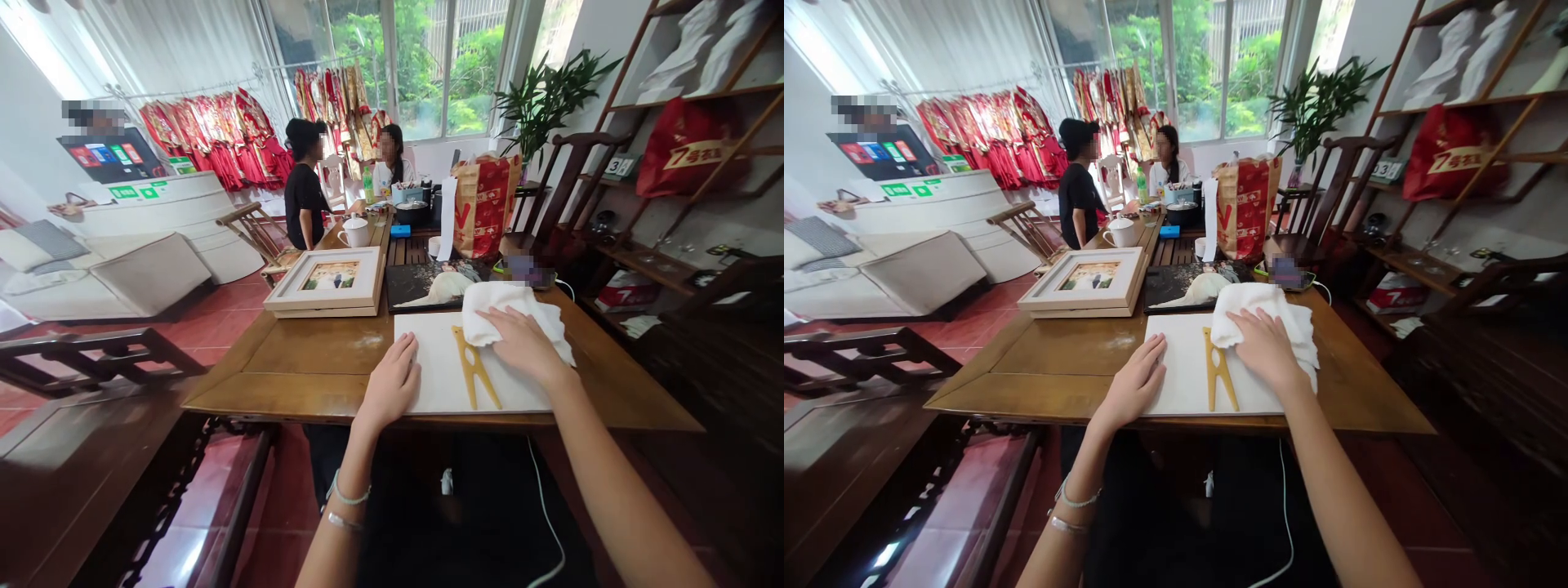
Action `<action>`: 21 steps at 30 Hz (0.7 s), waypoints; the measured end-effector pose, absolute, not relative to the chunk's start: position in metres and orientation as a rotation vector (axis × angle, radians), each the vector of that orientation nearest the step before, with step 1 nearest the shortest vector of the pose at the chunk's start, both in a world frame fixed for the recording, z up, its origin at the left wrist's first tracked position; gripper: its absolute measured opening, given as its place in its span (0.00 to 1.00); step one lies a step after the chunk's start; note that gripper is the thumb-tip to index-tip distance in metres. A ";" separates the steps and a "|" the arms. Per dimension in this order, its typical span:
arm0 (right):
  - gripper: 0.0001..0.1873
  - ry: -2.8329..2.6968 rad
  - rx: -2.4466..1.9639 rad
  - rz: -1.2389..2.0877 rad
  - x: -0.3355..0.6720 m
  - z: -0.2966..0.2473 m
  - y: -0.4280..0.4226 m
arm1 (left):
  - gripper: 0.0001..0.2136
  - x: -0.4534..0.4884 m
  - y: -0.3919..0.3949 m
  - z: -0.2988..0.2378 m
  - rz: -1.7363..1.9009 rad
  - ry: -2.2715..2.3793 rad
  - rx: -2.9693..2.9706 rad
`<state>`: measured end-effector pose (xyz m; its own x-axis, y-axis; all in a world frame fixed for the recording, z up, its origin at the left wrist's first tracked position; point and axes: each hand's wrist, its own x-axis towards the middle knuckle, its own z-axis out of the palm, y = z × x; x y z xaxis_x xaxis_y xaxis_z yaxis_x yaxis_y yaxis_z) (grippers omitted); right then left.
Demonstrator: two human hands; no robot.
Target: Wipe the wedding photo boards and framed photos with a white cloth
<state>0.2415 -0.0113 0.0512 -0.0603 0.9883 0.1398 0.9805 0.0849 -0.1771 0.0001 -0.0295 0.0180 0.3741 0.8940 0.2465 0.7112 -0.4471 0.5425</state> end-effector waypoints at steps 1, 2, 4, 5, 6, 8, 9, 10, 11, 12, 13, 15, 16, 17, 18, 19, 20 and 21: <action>0.33 -2.124 -2.008 0.050 0.233 0.053 -0.005 | 0.22 0.000 -0.029 0.018 0.734 1.405 2.293; 0.33 -2.127 -2.013 0.053 0.225 0.054 0.001 | 0.22 0.000 -0.029 0.018 0.728 1.405 2.293; 0.32 -2.161 -1.999 0.060 0.206 0.056 0.008 | 0.22 0.001 -0.029 0.018 0.719 1.404 2.291; 0.32 -2.190 -1.977 0.060 0.196 0.057 0.010 | 0.22 0.001 -0.028 0.017 0.722 1.402 2.287; 0.32 -2.224 -1.948 0.058 0.188 0.058 0.011 | 0.22 0.001 -0.028 0.017 0.734 1.398 2.279; 0.31 -2.296 -1.876 0.042 0.173 0.060 0.008 | 0.21 0.000 -0.028 0.015 0.777 1.384 2.250; 0.32 -2.335 -1.834 0.034 0.167 0.060 0.005 | 0.20 0.000 -0.027 0.013 0.805 1.372 2.230; 0.32 -2.371 -1.793 0.027 0.163 0.060 0.000 | 0.20 0.000 -0.027 0.012 0.834 1.357 2.209; 0.33 -2.404 -1.756 0.023 0.159 0.059 -0.006 | 0.20 -0.001 -0.026 0.011 0.868 1.347 2.186; 0.34 -2.433 -1.719 0.018 0.157 0.058 -0.014 | 0.21 -0.001 -0.026 0.010 0.907 1.344 2.162; 0.35 -2.461 -1.677 0.012 0.156 0.056 -0.022 | 0.21 -0.002 -0.025 0.010 0.952 1.348 2.137; 0.38 -2.506 -1.573 0.007 0.157 0.053 -0.043 | 0.21 -0.003 -0.025 0.010 1.045 1.356 2.096; 0.40 -2.524 -1.512 0.014 0.160 0.052 -0.054 | 0.22 -0.003 -0.025 0.010 1.083 1.352 2.085; 0.42 -2.542 -1.447 0.035 0.165 0.051 -0.065 | 0.22 -0.003 -0.025 0.011 1.106 1.344 2.082; 0.44 -2.562 -1.382 0.077 0.172 0.051 -0.076 | 0.22 -0.003 -0.026 0.011 1.112 1.338 2.085; 0.47 -2.582 -1.321 0.143 0.182 0.053 -0.085 | 0.22 -0.003 -0.026 0.011 1.106 1.344 2.089; 0.48 -2.599 -1.268 0.227 0.193 0.054 -0.093 | 0.22 -0.003 -0.027 0.011 1.091 1.362 2.090; 0.48 -2.612 -1.222 0.326 0.206 0.057 -0.100 | 0.21 -0.002 -0.027 0.010 1.070 1.388 2.089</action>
